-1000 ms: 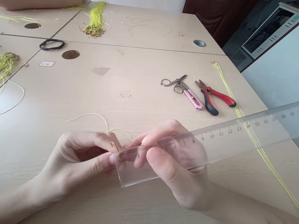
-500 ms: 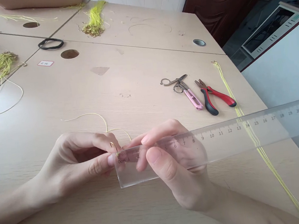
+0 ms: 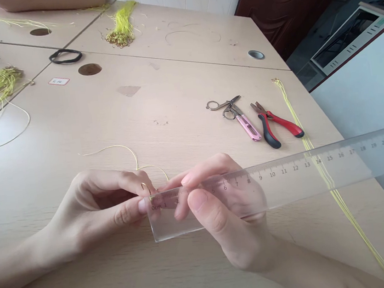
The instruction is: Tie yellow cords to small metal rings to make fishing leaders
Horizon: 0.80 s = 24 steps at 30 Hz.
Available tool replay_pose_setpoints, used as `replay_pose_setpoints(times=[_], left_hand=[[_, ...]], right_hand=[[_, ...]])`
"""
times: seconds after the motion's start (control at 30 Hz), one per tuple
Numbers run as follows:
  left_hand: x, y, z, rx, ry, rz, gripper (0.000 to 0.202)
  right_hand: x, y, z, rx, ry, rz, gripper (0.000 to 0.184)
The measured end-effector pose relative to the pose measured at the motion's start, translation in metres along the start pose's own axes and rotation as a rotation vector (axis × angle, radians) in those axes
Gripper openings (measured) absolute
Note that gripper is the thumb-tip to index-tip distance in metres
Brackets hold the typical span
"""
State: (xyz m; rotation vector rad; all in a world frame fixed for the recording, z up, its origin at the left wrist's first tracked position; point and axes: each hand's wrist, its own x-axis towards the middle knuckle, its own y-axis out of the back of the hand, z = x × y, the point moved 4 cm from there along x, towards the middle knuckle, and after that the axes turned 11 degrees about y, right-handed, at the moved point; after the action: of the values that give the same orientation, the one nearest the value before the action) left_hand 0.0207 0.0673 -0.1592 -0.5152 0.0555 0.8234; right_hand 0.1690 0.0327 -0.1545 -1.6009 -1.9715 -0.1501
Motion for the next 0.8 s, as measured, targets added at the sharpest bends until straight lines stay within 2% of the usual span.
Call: replay_pose_setpoints(times=[0.53,0.8], left_hand=[[-0.0008,-0.0007,0.0004,-0.015,-0.008,-0.018,0.021],[0.0006,-0.0022,0.0019,0.008,-0.027,-0.006,0.023]], right_hand=[[0.0003,0.001,-0.0002,-0.013,0.005,-0.03,0.017],[-0.0025,0.0017,-0.0002,-0.006,-0.005,0.008,0.015]])
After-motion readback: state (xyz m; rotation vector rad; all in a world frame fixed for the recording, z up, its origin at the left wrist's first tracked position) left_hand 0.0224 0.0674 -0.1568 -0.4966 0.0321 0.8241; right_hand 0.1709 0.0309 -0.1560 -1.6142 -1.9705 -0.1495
